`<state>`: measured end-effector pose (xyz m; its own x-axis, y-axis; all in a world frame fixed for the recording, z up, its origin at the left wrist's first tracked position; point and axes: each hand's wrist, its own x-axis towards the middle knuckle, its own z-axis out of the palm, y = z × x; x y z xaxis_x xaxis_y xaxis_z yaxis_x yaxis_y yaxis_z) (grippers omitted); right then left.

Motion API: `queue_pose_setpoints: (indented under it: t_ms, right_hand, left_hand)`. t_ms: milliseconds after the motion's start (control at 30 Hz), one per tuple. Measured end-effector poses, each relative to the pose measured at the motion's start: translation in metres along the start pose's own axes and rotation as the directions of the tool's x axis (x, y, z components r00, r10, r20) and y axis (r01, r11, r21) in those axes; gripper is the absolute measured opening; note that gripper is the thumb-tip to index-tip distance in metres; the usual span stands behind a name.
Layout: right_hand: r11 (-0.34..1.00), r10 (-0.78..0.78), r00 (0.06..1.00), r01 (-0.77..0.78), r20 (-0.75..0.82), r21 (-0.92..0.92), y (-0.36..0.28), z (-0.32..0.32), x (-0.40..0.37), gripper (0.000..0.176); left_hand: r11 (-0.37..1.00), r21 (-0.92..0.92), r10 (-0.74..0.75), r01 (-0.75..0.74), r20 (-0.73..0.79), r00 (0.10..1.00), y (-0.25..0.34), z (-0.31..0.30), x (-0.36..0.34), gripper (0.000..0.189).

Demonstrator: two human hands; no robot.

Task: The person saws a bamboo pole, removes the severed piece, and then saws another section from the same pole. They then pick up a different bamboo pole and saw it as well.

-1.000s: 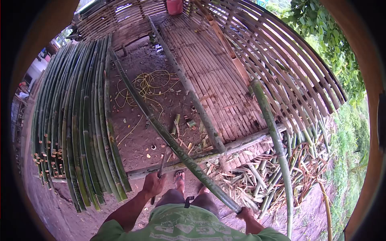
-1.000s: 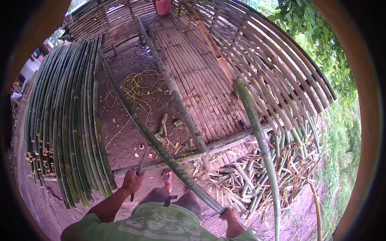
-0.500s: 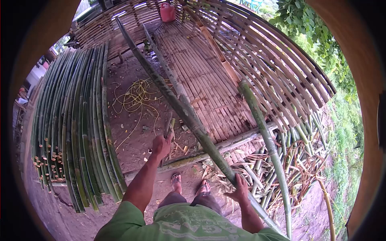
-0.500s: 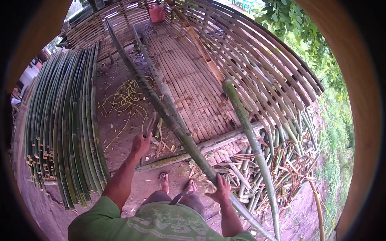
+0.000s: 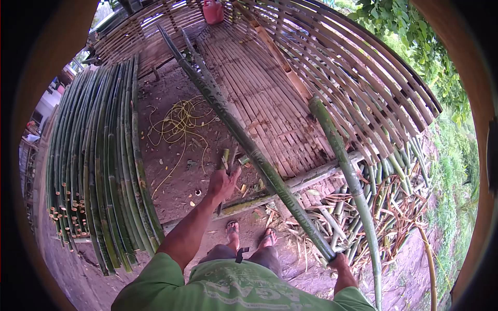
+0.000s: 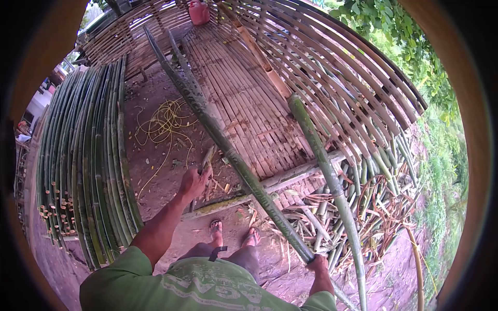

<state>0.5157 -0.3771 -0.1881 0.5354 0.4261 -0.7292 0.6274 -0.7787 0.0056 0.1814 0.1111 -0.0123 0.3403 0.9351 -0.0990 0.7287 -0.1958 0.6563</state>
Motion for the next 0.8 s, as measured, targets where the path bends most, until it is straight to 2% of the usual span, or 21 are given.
queue_pose_setpoints:
  t_ms: [33, 100, 133, 267, 300, 367, 433, 467, 500, 533, 567, 600, 633, 667, 700, 767, 800]
  right_hand:
    - [0.998, -0.065, 0.998, 0.065, 0.01, -0.004, -0.012, -0.008, -0.012, 0.056]
    - [0.993, -0.117, 0.987, 0.117, 0.11, 0.002, -0.056, -0.038, -0.044, 0.053]
    - [0.991, -0.136, 0.985, 0.135, 0.109, 0.017, -0.085, -0.045, -0.06, 0.053]
    - [0.99, -0.144, 0.978, 0.141, 0.154, 0.029, -0.177, -0.059, -0.086, 0.055]
    - [0.982, -0.168, 0.978, 0.155, 0.12, 0.108, -0.19, -0.058, -0.086, 0.058]
    - [0.926, -0.248, 0.967, 0.256, -0.064, 0.277, -0.208, -0.036, -0.073, 0.066]
    - [0.803, -0.452, 0.85, 0.52, -0.271, 0.291, -0.193, -0.01, -0.046, 0.077]
    - [0.718, -0.534, 0.762, 0.637, -0.367, 0.279, -0.178, 0.001, -0.034, 0.083]
    - [0.787, -0.452, 0.882, 0.466, -0.137, 0.403, -0.16, 0.003, -0.023, 0.093]
    - [0.869, -0.341, 0.94, 0.322, -0.017, 0.376, -0.131, 0.017, -0.007, 0.099]
    - [0.927, -0.287, 0.957, 0.267, 0.039, 0.263, -0.103, 0.02, -0.004, 0.102]
    - [0.947, -0.227, 0.945, 0.158, 0.233, 0.28, -0.082, 0.02, -0.002, 0.103]
    - [0.952, -0.24, 0.879, 0.13, 0.412, 0.277, -0.059, 0.037, 0.012, 0.092]
    - [0.96, -0.269, 0.763, 0.166, 0.588, 0.224, -0.069, 0.002, -0.014, 0.079]
    - [0.953, -0.157, 0.751, 0.285, 0.641, -0.101, -0.063, 0.037, 0.0, 0.064]
    - [1.0, 0.011, 0.929, -0.02, 0.37, 0.019, -0.053, 0.052, -0.007, 0.06]
    - [1.0, 0.02, 0.937, -0.018, 0.349, -0.009, -0.053, 0.053, -0.011, 0.059]
  left_hand:
    - [1.0, 0.028, -0.003, 0.003, -0.017, 1.0, 0.001, -0.007, 0.008, 0.064]
    - [0.997, 0.079, -0.014, 0.017, -0.037, 0.999, 0.005, -0.019, 0.018, 0.066]
    - [0.995, 0.103, 0.011, -0.002, -0.085, 0.996, 0.008, -0.028, 0.022, 0.07]
    - [0.963, 0.237, -0.076, 0.131, -0.227, 0.971, -0.043, -0.053, 0.066, 0.072]
    - [0.95, 0.271, -0.091, 0.154, -0.233, 0.968, -0.049, -0.063, 0.074, 0.073]
    - [0.941, 0.287, -0.112, 0.178, -0.231, 0.966, -0.064, -0.075, 0.083, 0.073]
    - [0.95, 0.258, -0.12, 0.175, -0.215, 0.969, -0.089, -0.073, 0.096, 0.073]
    - [0.921, 0.384, 0.029, 0.061, -0.225, 0.974, -0.134, -0.051, 0.108, 0.07]
    - [0.931, 0.364, 0.049, 0.034, -0.214, 0.976, -0.127, -0.048, 0.095, 0.069]
    - [0.939, 0.345, 0.066, 0.009, -0.205, 0.977, -0.107, -0.047, 0.077, 0.068]
    - [0.946, 0.324, 0.086, -0.017, -0.199, 0.976, -0.097, -0.046, 0.065, 0.067]
    - [0.992, 0.085, -0.071, 0.089, -0.198, 0.978, -0.111, -0.034, 0.064, 0.063]
    - [0.987, 0.15, -0.026, 0.055, -0.19, 0.981, -0.129, -0.022, 0.068, 0.063]
    - [0.976, 0.216, 0.016, 0.024, -0.179, 0.984, -0.151, -0.011, 0.072, 0.062]
    - [0.959, 0.282, 0.054, -0.005, -0.165, 0.985, -0.162, -0.008, 0.071, 0.062]
    - [0.964, 0.258, 0.111, -0.069, -0.152, 0.982, -0.161, -0.007, 0.073, 0.061]
    - [0.945, 0.313, 0.15, -0.099, -0.145, 0.978, -0.16, -0.006, 0.078, 0.061]
